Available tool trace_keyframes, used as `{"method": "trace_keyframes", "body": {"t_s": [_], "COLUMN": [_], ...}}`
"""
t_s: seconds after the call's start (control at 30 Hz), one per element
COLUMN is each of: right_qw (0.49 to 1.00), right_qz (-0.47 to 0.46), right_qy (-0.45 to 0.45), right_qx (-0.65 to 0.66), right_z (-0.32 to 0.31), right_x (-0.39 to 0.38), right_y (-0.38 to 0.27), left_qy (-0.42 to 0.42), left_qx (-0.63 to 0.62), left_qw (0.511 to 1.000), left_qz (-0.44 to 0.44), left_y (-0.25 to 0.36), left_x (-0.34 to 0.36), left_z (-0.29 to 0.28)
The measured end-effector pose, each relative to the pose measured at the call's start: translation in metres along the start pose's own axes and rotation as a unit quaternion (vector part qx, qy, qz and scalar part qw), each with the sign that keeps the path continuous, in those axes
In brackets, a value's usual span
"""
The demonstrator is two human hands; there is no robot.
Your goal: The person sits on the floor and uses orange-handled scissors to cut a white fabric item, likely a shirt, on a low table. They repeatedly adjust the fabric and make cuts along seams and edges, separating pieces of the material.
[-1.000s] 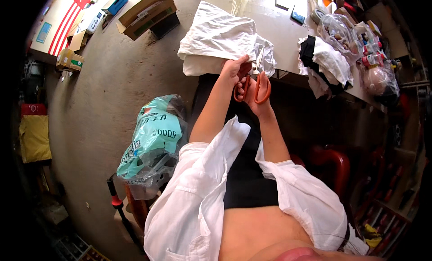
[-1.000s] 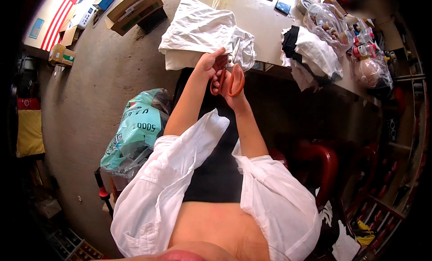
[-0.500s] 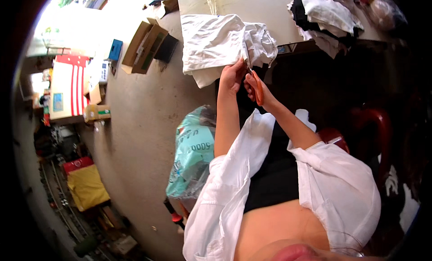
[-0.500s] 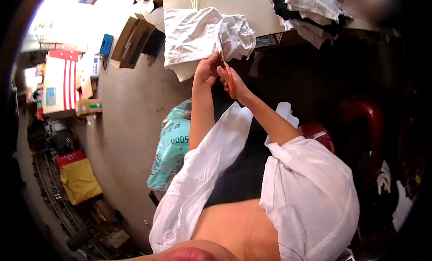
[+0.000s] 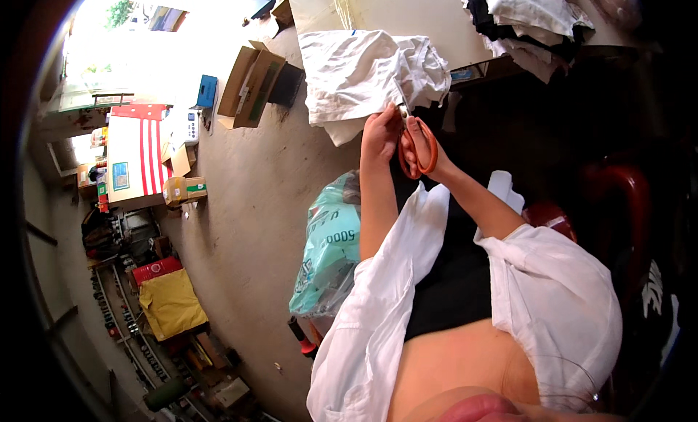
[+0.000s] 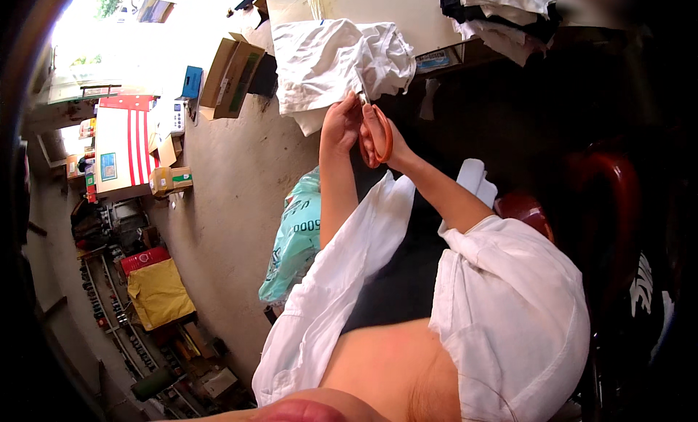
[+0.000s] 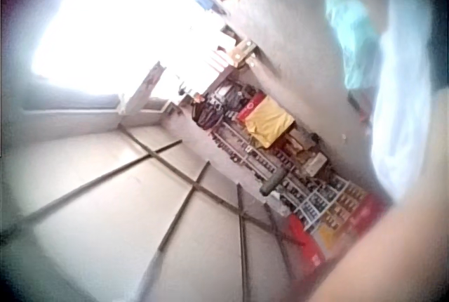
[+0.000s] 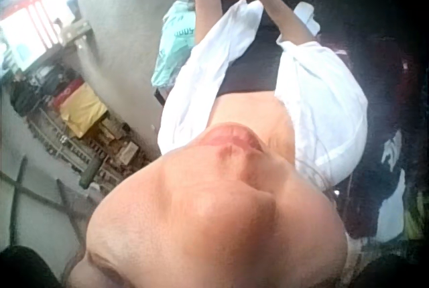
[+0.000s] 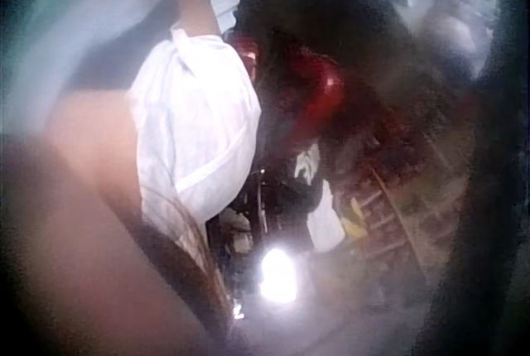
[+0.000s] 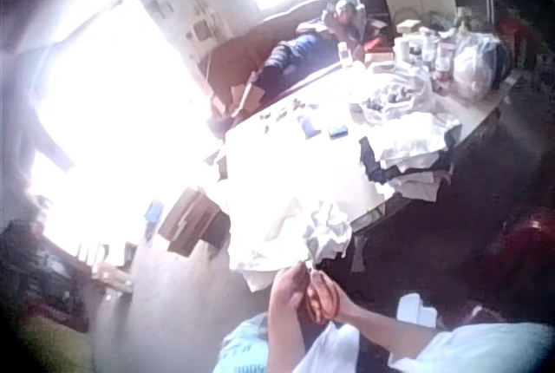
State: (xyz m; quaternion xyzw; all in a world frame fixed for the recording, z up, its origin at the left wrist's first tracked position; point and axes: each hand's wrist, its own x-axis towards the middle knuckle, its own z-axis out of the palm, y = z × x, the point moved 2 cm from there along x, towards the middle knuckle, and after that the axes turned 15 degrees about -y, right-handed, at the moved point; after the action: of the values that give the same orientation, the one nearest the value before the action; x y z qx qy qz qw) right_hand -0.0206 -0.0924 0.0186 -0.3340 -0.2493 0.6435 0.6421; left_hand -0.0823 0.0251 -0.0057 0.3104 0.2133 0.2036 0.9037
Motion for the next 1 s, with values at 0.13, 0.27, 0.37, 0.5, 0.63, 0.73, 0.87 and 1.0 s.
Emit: {"method": "trace_keyframes", "body": {"t_s": [0.13,0.27,0.37,0.5,0.63,0.73,0.87,1.0], "right_qw": [1.0,0.998,0.998,0.967,0.976,0.987,0.974,0.981], "right_qz": [-0.021,0.049,-0.003,0.046,0.046,0.02,0.039,0.044], "right_qy": [0.009,-0.029,-0.042,-0.075,-0.099,-0.054,-0.053,-0.031], "right_qx": [0.015,0.039,0.043,0.237,0.191,0.148,0.216,0.185], "right_z": [-0.006,-0.007,-0.002,-0.017,-0.012,-0.006,-0.006,-0.005], "right_x": [0.003,0.002,0.002,0.006,0.007,0.005,0.0,0.0], "right_y": [0.007,0.006,0.001,-0.004,0.003,0.0,-0.013,-0.015], "left_qy": [0.013,0.057,0.08,0.067,0.062,0.033,-0.006,0.004], "left_qx": [-0.004,0.029,0.107,0.189,0.208,0.129,0.057,0.011], "left_qw": [1.0,0.997,0.99,0.98,0.976,0.991,0.998,0.999], "left_qz": [0.022,0.033,-0.034,-0.019,-0.009,0.007,0.015,0.036], "left_y": [0.002,0.003,0.004,0.002,0.006,0.006,0.008,0.004], "left_x": [0.005,0.009,0.005,-0.012,-0.022,-0.026,-0.029,-0.026], "left_z": [0.017,0.017,0.008,0.032,0.031,0.028,0.022,0.02]}}
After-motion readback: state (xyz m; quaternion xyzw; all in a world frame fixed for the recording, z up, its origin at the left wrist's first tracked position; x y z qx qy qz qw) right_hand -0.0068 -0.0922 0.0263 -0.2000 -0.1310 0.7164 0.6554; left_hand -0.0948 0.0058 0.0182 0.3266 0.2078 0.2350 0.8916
